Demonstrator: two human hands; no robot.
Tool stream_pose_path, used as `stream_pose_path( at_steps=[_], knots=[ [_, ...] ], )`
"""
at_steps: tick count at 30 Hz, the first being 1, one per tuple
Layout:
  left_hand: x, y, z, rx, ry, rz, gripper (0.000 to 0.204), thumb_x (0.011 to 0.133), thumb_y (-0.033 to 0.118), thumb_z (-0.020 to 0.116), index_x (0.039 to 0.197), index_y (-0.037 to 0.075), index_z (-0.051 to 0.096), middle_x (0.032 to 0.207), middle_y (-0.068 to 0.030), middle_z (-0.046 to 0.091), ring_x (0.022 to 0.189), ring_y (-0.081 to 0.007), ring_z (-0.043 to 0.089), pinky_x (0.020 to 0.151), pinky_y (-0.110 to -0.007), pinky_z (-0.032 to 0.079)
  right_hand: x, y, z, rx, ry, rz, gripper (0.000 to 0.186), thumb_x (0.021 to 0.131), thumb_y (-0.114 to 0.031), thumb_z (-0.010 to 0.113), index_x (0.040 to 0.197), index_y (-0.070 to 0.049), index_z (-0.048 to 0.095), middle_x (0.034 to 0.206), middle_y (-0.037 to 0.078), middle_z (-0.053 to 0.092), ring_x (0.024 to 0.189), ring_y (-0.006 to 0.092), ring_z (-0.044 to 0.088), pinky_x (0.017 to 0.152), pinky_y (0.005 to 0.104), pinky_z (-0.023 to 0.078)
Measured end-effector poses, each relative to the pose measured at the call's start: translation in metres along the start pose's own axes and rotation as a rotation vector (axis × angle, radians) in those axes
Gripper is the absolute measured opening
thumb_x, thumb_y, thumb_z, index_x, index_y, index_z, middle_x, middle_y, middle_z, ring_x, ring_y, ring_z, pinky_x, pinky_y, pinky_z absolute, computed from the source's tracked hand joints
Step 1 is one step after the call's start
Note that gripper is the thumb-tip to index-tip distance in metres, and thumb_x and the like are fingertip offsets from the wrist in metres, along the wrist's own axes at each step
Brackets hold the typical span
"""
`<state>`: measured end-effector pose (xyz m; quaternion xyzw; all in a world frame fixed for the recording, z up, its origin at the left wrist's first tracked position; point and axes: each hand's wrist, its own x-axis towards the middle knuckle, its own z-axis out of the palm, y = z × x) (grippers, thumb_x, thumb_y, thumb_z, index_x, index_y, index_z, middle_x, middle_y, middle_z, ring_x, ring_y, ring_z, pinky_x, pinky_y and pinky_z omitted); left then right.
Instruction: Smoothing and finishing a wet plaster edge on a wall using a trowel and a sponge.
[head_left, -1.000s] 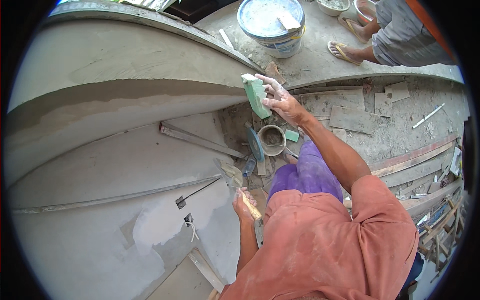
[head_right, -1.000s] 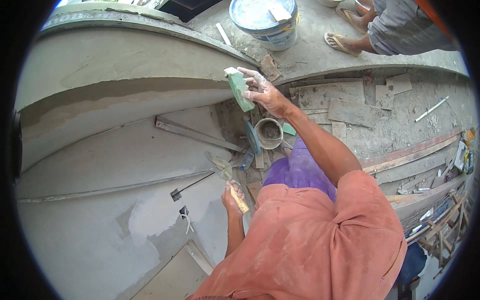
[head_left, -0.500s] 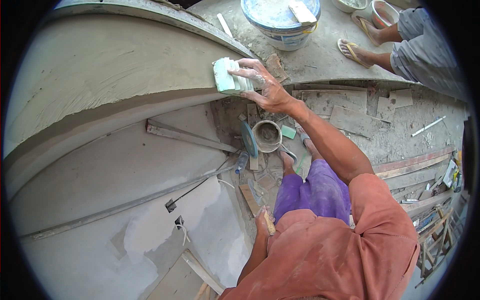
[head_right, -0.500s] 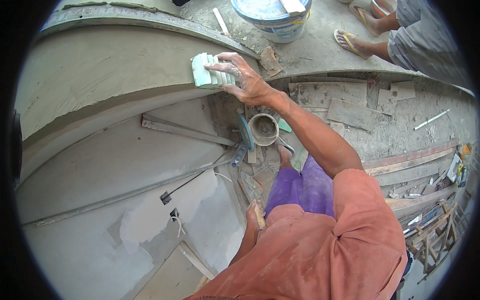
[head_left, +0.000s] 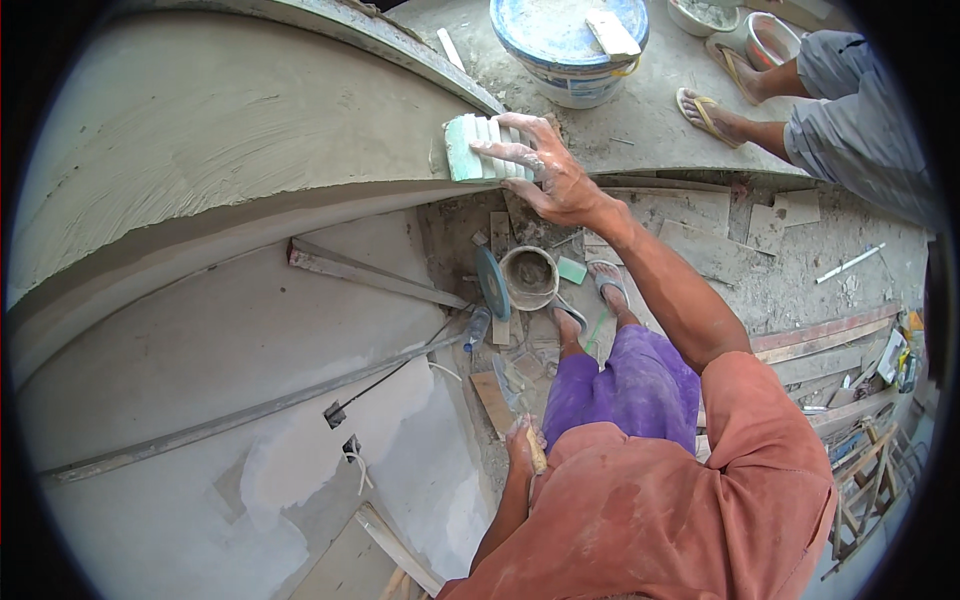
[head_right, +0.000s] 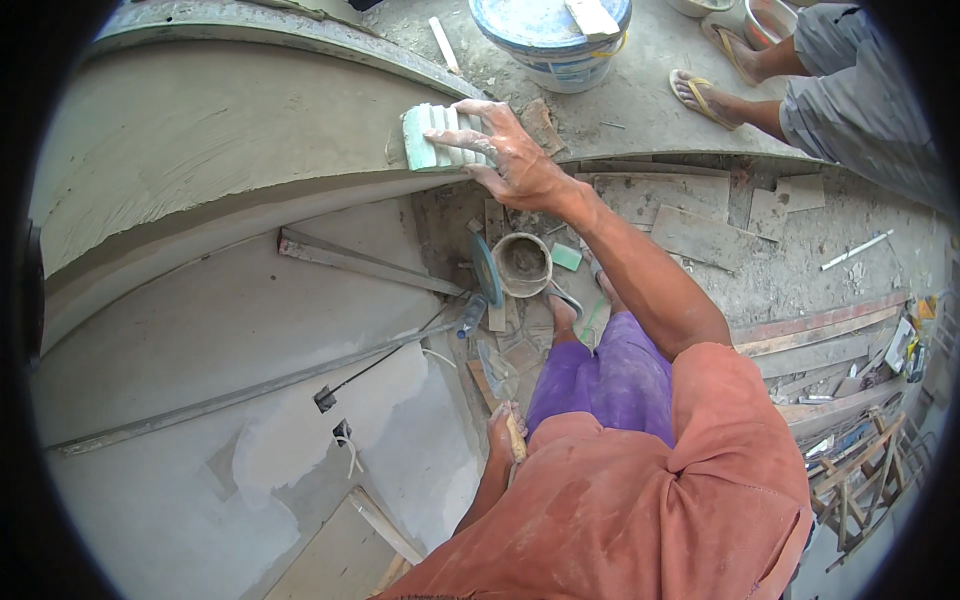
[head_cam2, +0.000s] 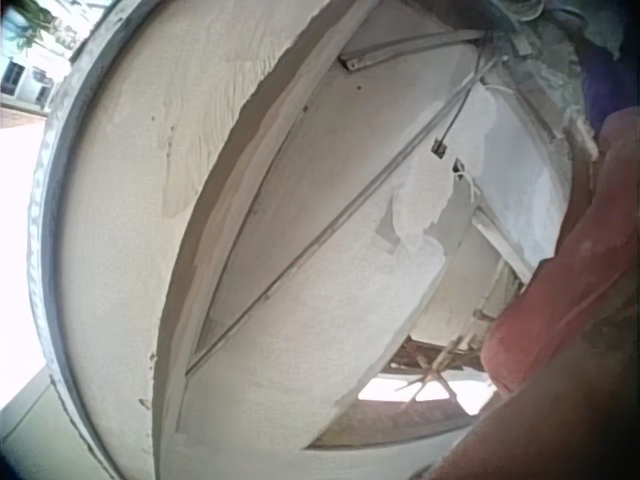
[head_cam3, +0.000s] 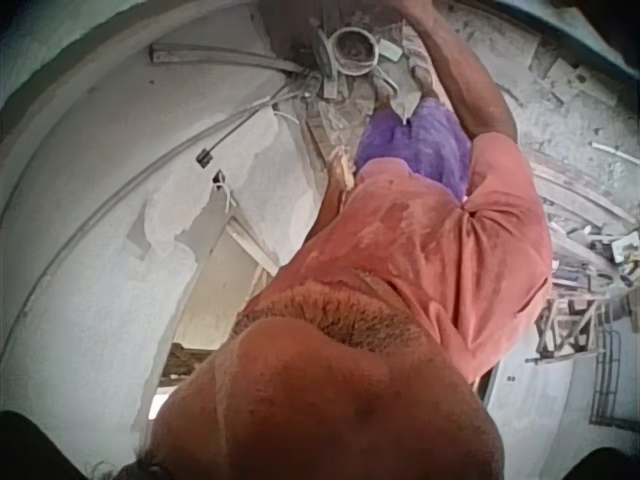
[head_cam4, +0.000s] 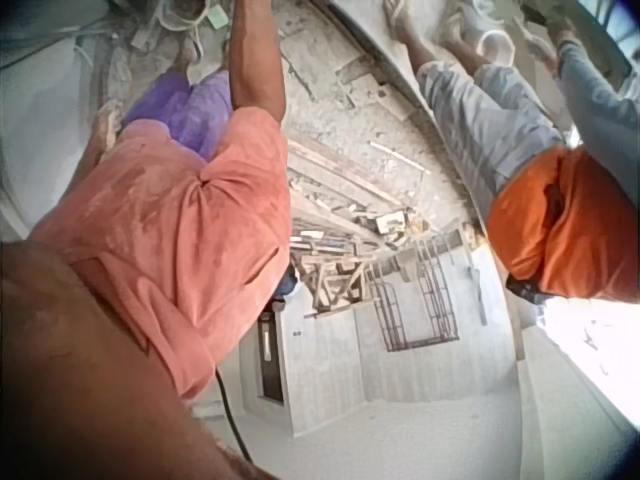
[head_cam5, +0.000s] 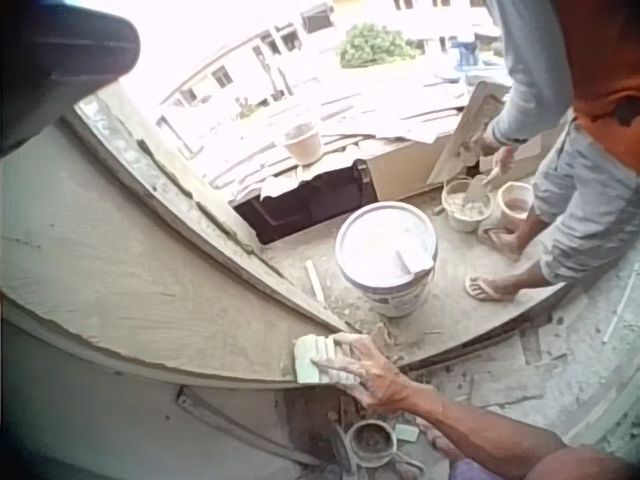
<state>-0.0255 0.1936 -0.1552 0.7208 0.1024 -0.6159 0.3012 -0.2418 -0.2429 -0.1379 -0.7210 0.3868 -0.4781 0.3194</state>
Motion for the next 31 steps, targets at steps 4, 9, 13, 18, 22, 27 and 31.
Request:
stream_pose_path(
  at_steps=[4, 9, 13, 18, 22, 27, 31],
  knots=[
    [0.002, -0.002, -0.003, -0.017, -0.017, -0.022, 0.025, 0.100, 0.026, 0.057, 0.107, 0.002, 0.055, 0.070, -0.0018, 0.049, 0.052, -0.0124, 0.048, 0.046, -0.027, 0.042, 0.017, -0.021, -0.008, -0.038, -0.027, -0.129, 0.071, 0.075, 0.006, 0.069, 0.135, -0.031, 0.060, 0.137, 0.016, 0.044, 0.129, 0.0362, 0.042, 0.111, 0.0452, 0.037],
    [0.003, -0.006, -0.001, 0.007, 0.002, -0.034, 0.025, 0.099, 0.026, 0.057, 0.106, 0.002, 0.056, 0.070, -0.0018, 0.049, 0.052, -0.0122, 0.048, 0.045, -0.027, 0.042, 0.021, 0.008, -0.005, -0.152, -0.053, -0.138, 0.069, 0.076, 0.005, 0.069, 0.134, -0.031, 0.061, 0.138, 0.015, 0.043, 0.129, 0.0357, 0.042, 0.112, 0.0448, 0.037],
    [0.001, -0.009, 0.002, 0.027, 0.047, -0.061, 0.024, 0.100, 0.025, 0.054, 0.107, 0.003, 0.054, 0.069, -0.0025, 0.049, 0.051, -0.0131, 0.048, 0.044, -0.027, 0.041, 0.013, 0.017, -0.004, -0.117, -0.065, -0.017, 0.068, 0.077, 0.006, 0.068, 0.134, -0.031, 0.061, 0.138, 0.016, 0.042, 0.129, 0.0356, 0.041, 0.112, 0.0453, 0.036],
    [-0.003, -0.008, 0.006, 0.003, 0.033, -0.051, 0.023, 0.099, 0.026, 0.055, 0.106, 0.003, 0.055, 0.069, -0.0022, 0.050, 0.051, -0.0131, 0.049, 0.044, -0.027, 0.041, 0.014, -0.012, -0.005, -0.038, -0.060, -0.113, 0.066, 0.078, 0.005, 0.067, 0.133, -0.030, 0.062, 0.136, 0.016, 0.042, 0.129, 0.0363, 0.040, 0.113, 0.0461, 0.035],
    [0.004, -0.010, 0.005, 0.025, 0.016, -0.071, 0.023, 0.099, 0.027, 0.056, 0.103, 0.004, 0.055, 0.068, -0.0022, 0.050, 0.050, -0.0130, 0.048, 0.043, -0.027, 0.041, 0.014, 0.006, -0.002, -0.118, -0.058, -0.100, 0.065, 0.079, 0.004, 0.067, 0.133, -0.030, 0.062, 0.136, 0.017, 0.042, 0.129, 0.0362, 0.040, 0.113, 0.0459, 0.035],
    [0.007, -0.007, 0.008, 0.010, 0.001, -0.052, 0.023, 0.099, 0.027, 0.057, 0.102, 0.004, 0.054, 0.068, -0.0024, 0.050, 0.049, -0.0130, 0.048, 0.043, -0.027, 0.040, 0.011, 0.012, -0.008, -0.113, -0.073, -0.057, 0.067, 0.077, 0.005, 0.068, 0.134, -0.031, 0.062, 0.136, 0.017, 0.042, 0.128, 0.0361, 0.041, 0.113, 0.0457, 0.035],
    [0.007, -0.009, 0.003, 0.008, 0.000, -0.060, 0.025, 0.098, 0.028, 0.058, 0.104, 0.004, 0.054, 0.068, -0.0022, 0.050, 0.049, -0.0131, 0.048, 0.043, -0.028, 0.042, 0.022, -0.019, -0.009, -0.116, -0.095, -0.172, 0.059, 0.083, -0.003, 0.063, 0.135, -0.032, 0.061, 0.139, 0.016, 0.040, 0.131, 0.0369, 0.038, 0.117, 0.0475, 0.029]
  ],
)
